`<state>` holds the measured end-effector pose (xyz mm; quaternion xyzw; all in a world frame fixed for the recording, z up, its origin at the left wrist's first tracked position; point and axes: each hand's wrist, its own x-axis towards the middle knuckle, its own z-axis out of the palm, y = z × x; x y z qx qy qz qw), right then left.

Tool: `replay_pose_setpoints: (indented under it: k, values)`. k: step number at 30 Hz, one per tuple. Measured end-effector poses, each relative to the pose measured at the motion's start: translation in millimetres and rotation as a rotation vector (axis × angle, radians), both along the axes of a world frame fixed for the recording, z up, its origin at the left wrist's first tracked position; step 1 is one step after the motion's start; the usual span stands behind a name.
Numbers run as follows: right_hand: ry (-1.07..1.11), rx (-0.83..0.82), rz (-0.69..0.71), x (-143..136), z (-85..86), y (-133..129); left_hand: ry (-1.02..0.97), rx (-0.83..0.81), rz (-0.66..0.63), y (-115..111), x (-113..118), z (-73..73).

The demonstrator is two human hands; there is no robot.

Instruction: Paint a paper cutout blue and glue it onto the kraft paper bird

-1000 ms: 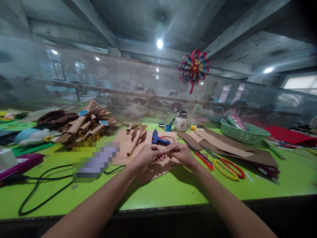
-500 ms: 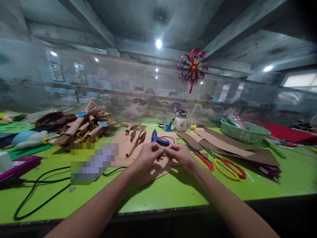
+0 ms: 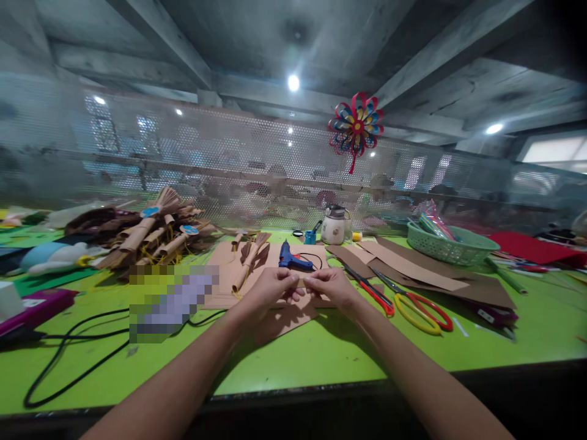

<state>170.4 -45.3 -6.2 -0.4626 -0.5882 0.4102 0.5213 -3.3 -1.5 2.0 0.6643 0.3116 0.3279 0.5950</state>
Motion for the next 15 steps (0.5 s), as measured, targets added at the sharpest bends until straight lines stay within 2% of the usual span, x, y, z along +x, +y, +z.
replay_pose_setpoints:
  k: [8, 12, 15]
  values:
    - [0.005, -0.023, 0.027, 1.8, -0.8, 0.5, 0.026, 0.094, 0.059, -3.7, 6.0, -0.5]
    - [-0.007, 0.034, 0.016, 3.5, 0.8, -0.1, -0.012, 0.083, 0.033, -2.0, 5.7, -1.1]
    - [-0.041, 0.014, 0.002, 4.1, 2.1, -0.7, -0.004, 0.021, -0.026, 1.0, 4.2, -2.1]
